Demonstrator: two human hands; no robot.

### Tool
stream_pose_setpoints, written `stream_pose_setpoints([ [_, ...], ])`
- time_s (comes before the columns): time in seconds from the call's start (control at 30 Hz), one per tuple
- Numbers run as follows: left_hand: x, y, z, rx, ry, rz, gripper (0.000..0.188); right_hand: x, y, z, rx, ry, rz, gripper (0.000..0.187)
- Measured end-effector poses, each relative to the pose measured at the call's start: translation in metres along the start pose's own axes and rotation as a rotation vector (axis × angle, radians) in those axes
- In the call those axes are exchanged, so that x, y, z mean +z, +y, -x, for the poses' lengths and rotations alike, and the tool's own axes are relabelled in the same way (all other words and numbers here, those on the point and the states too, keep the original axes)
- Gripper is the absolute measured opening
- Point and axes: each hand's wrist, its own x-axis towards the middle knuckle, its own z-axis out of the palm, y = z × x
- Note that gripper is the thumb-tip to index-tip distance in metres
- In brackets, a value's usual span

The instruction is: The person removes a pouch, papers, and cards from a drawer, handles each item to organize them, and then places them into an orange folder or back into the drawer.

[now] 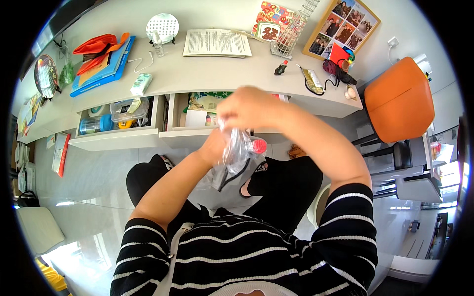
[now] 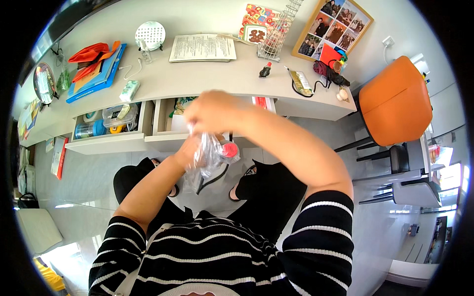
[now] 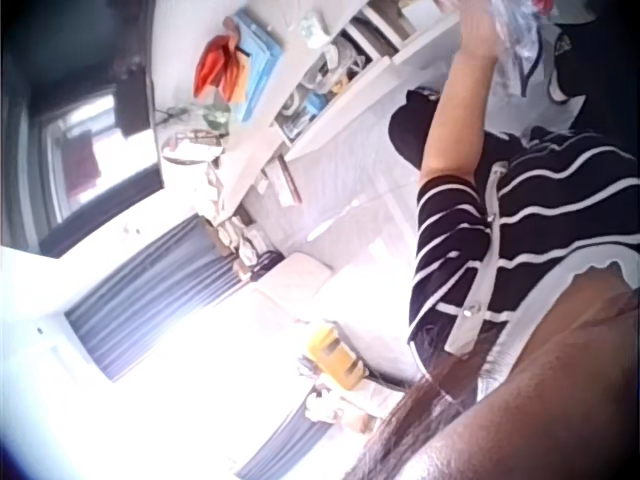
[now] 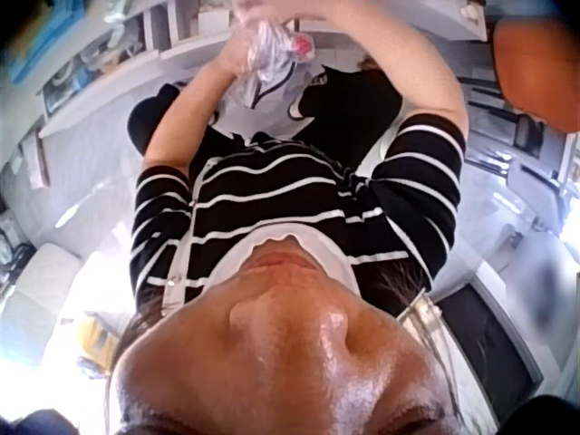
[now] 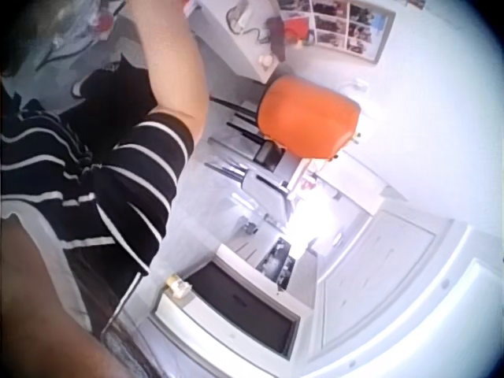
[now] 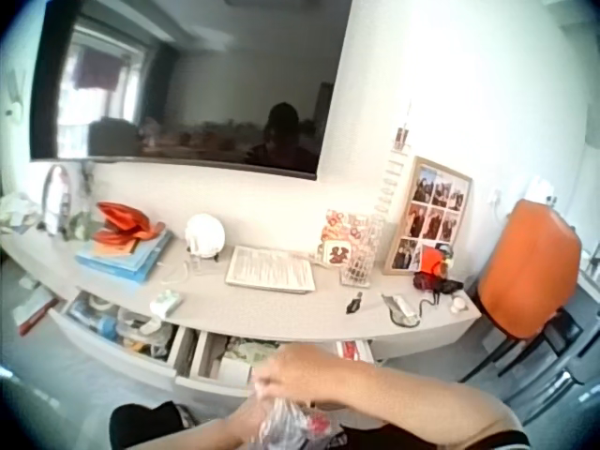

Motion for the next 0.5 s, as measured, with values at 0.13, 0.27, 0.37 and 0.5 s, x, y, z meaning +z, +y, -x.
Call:
stream_pose_setpoints([
  [0.13, -0.014, 0.033, -0.014, -0.279, 0.015, -0.069, 0.051, 0.003, 0.038, 0.031, 0.497, 0.163, -0.532, 0.017],
  [0.27, -0.018, 0.031, -0.029, -0.482, 0.167, 0.252, 0.033, 0.044, 0.017, 0.076, 0.572, 0.574, -0.400, 0.015],
  [0.37, -0.013, 0.036, -0.026, -0.415, 0.118, 0.116, 0.031, 0.049, -0.019, 0.076, 0.307, 0.655, -0.013, 0.018],
  [0.5, -0.009, 0.033, -0.015, -0.303, -0.087, 0.002, 0.031, 0.058, -0.021, 0.098, 0.165, 0.573, 0.047, 0.023],
])
